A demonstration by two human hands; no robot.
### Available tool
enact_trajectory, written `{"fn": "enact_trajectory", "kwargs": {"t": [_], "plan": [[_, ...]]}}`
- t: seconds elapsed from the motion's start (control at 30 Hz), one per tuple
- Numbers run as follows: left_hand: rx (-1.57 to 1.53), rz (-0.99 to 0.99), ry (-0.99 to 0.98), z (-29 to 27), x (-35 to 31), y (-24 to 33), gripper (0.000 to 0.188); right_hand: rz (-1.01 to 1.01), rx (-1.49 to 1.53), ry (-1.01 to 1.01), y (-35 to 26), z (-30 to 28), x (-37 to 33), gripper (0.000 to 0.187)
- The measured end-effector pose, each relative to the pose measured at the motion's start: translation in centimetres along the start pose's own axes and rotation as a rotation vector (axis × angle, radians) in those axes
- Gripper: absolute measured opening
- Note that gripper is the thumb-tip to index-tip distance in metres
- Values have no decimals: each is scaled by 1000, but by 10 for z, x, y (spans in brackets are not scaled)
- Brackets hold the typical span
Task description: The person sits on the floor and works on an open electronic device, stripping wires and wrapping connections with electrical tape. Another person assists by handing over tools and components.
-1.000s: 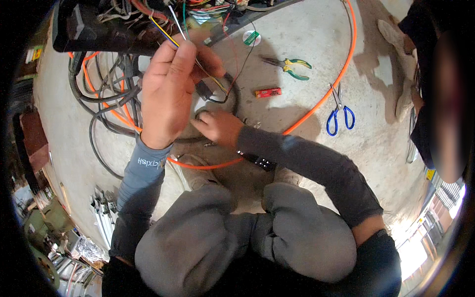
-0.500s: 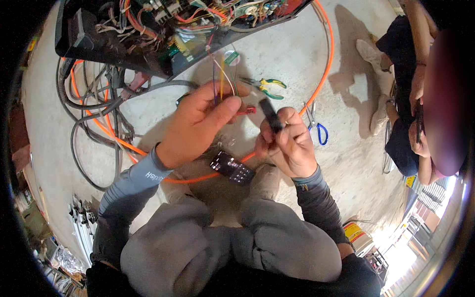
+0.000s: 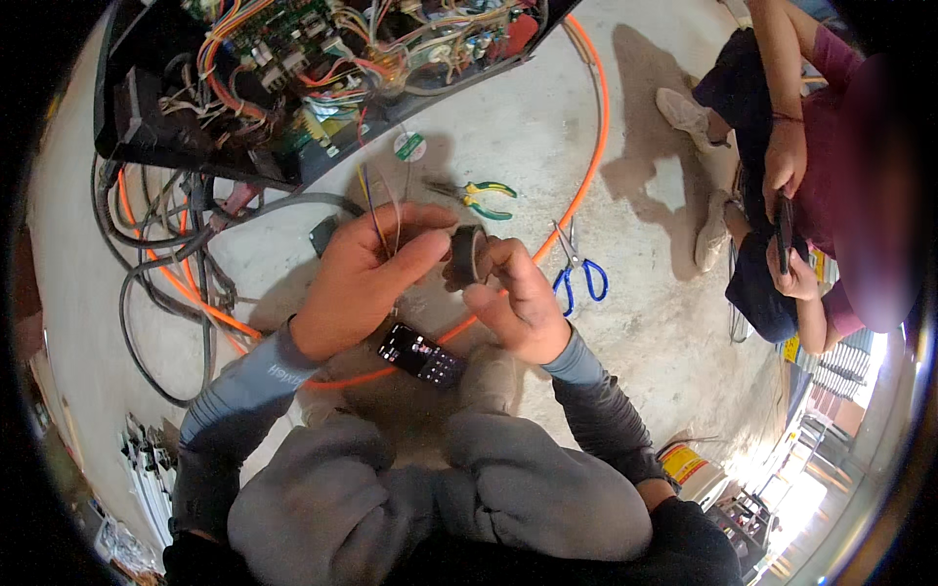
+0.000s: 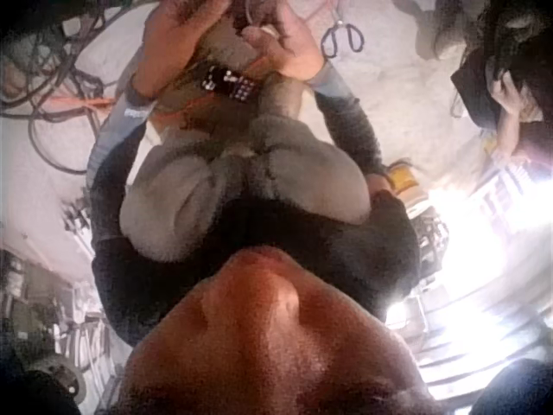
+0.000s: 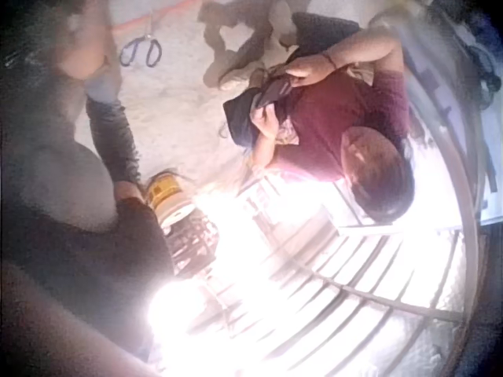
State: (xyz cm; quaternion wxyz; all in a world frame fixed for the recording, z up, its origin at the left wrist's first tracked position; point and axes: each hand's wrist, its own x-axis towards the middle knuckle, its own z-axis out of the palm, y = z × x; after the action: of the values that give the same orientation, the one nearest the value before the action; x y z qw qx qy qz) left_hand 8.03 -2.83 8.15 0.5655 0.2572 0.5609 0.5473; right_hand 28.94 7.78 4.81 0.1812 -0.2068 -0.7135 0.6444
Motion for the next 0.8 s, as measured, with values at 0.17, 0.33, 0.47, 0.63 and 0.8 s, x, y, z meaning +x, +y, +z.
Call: {"fn": "enact_trajectory", "kwargs": {"t": [0.17, 0.33, 0.47, 0.63, 0.8], "plan": [[158, 16, -21, 5, 1, 6, 33, -78, -243, -1, -11, -7, 2, 27], [242, 79, 44, -4, 2, -8, 26, -46, -281, -22, -14, -7, 7, 31], [306, 186, -38, -4, 2, -19, 18, -87, -306, -89, -2, -8, 1, 34], [413, 173, -11, 4, -4, -26, 18, -201, -327, 166, -14, 7, 5, 37], [380, 84, 69, -3, -5, -13, 23, -230, -452, 314, -7, 27, 17, 44]]}}
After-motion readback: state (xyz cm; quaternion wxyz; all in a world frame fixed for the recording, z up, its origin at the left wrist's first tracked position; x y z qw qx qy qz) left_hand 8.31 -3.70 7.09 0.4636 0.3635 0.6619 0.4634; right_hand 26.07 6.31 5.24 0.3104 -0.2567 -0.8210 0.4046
